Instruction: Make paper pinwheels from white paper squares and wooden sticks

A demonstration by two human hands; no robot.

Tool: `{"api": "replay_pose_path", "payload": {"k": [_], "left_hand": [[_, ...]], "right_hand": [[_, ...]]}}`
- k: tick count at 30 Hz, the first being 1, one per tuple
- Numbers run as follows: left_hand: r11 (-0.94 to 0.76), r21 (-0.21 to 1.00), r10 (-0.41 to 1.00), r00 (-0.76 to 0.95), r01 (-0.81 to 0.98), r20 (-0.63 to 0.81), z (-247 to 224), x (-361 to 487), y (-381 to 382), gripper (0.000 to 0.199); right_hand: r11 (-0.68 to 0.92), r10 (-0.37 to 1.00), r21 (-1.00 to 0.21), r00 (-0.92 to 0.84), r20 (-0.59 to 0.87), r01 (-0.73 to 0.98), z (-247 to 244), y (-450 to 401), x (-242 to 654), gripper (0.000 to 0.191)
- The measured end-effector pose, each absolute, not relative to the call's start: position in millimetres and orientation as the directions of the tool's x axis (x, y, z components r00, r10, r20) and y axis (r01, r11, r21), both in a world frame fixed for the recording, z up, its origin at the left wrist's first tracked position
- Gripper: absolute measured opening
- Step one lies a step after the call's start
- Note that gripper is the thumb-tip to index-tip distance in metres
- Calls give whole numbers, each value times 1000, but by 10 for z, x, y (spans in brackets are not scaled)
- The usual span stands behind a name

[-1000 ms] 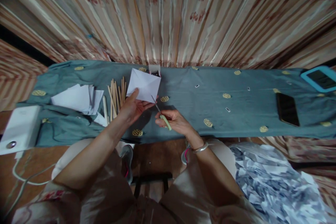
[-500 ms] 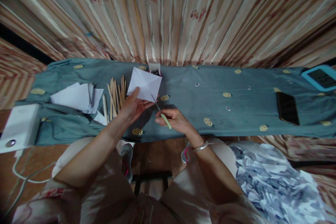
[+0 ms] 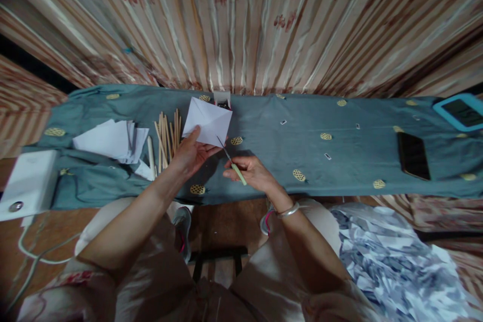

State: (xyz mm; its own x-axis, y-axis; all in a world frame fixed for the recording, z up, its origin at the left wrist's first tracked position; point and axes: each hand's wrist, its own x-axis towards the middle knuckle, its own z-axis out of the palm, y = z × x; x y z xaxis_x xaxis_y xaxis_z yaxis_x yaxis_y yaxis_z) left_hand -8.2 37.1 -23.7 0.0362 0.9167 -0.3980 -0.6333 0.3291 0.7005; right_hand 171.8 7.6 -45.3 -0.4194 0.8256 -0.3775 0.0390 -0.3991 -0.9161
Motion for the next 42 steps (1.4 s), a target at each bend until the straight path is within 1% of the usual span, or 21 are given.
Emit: {"api": "replay_pose_path", "payload": {"k": [7, 16, 22, 28, 32, 42], "left_hand": [[318, 689, 920, 34, -652, -391, -226, -84, 371, 23], [366, 666, 904, 79, -650, -420, -248, -52, 350, 27], [365, 632, 902, 90, -683, -423, -246, -60, 340, 26], [350, 653, 902, 54, -672, -428, -243, -42, 340, 23], [369, 642, 896, 73, -672, -438, -252, -14, 325, 19], [372, 655, 903, 92, -657, -420, -271, -13, 310, 24]], "right_hand": [[-369, 834, -928, -421, -357, 56, -486, 76, 1723, 46], [-350, 823, -933, -449, -349, 84, -454, 91, 1725, 51], [-347, 832, -934, -432, -347, 82, -479, 86, 1727, 50], [-373, 831, -925, -418, -367, 70, -466, 84, 1723, 48], [-404, 828, -913, -403, -389, 51, -447, 84, 1713, 50], [-402, 832, -913, -391, -393, 62, -457, 97, 1717, 51]]}}
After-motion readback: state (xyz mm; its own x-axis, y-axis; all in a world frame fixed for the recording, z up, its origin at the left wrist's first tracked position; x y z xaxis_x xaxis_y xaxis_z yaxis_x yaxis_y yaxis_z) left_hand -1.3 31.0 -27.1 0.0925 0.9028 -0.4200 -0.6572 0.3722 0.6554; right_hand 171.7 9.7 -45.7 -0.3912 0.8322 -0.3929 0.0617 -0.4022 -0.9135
